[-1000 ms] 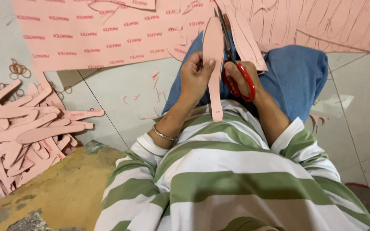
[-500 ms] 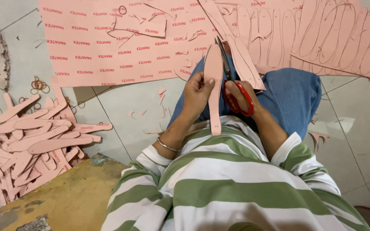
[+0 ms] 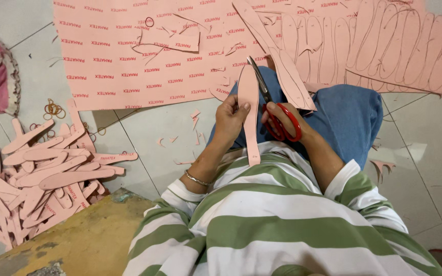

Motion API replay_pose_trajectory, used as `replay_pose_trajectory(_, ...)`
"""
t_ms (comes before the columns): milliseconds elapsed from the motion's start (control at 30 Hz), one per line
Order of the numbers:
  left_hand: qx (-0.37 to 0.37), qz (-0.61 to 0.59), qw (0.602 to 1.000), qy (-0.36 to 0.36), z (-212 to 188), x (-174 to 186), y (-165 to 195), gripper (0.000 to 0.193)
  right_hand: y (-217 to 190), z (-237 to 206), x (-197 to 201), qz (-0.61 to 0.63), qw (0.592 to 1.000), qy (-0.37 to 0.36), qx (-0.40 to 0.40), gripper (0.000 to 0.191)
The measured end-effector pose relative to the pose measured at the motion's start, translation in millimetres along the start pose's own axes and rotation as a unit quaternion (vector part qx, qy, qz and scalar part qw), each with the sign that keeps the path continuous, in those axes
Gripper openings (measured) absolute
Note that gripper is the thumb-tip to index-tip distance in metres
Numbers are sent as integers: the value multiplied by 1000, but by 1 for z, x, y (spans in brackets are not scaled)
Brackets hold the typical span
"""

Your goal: The person sits on the floor and cuts pink insole-shaped material with red-handled scissors, following drawn outlines on the sheet. They rotate and reposition the material on their lap as they trim along the curved lines, producing cut insole pieces that join a pile of similar cut pieces beside them.

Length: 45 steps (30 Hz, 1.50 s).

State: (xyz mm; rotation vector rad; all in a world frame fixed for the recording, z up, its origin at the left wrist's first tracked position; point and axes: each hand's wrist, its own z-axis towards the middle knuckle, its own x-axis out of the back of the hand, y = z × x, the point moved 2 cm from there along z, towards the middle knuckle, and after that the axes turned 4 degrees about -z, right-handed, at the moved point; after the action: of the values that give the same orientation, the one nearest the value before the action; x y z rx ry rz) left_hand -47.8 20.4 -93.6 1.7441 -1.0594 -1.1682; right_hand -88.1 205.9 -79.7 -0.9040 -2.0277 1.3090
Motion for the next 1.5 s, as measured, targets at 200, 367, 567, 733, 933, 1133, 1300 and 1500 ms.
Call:
replay_pose_trajectory(200,1,-9,1000,23,-4,-6,12,16,-7,-3,-4,5,996,48,-70,65)
replay_pose_trajectory(367,-17,-15,1000,17,-7,-6,20,15,-15,-6,-8,-17,995,52,-84,66)
replay_pose_trajectory(567,-4,-38,999,9,-11,-12,22,18,-29,-10,-10,-15,994,85,-70,65)
replay_pose_trajectory(733,-19,81,997,3,-24,-31,17,18,-41,-5,7,214,964,141,-65,61)
replay_pose_trajectory(933,-163,235,958,15,-27,-29,28,19,-43,3,45,534,825,177,-54,55)
replay_pose_trajectory(1133,-136,184,973,12,-29,-28,27,16,-44,-1,49,589,785,180,-73,42)
replay_pose_trajectory(1300,-138,190,972,17,-31,-30,25,15,-50,-2,41,599,779,157,-95,38)
replay_pose_trajectory(1500,-156,197,968,25,-34,-30,26,16,-49,-4,43,556,806,180,-90,37)
